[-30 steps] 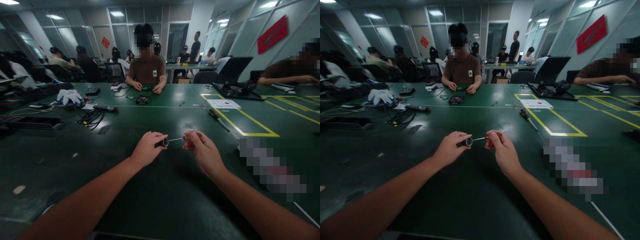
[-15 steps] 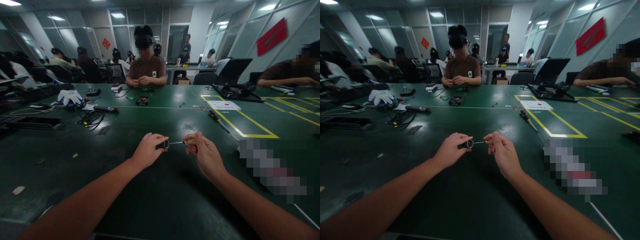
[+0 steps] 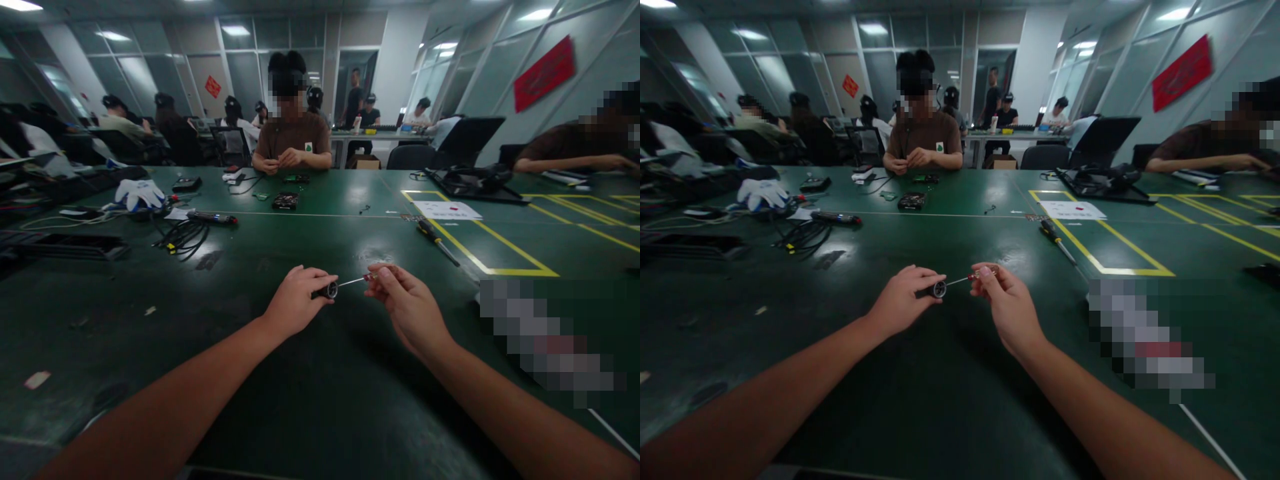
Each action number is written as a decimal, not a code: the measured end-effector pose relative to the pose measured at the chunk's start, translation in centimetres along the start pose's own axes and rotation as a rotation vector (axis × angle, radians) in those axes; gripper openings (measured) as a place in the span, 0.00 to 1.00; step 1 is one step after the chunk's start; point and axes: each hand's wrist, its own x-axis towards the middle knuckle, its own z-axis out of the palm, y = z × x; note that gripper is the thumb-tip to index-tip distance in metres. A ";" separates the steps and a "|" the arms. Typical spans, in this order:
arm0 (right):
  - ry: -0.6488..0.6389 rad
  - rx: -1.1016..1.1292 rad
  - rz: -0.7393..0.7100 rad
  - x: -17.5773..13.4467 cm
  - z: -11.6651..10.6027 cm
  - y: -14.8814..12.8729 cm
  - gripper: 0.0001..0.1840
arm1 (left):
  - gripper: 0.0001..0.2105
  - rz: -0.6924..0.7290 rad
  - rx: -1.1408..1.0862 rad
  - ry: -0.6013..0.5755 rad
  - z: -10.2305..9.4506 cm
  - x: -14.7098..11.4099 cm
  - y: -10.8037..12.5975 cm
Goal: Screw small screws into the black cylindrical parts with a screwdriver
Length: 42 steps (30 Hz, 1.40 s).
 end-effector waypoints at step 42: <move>0.064 -0.098 -0.072 -0.3 0.1 0.3 0.12 | 0.22 -0.014 0.030 0.014 0.2 0.1 0.0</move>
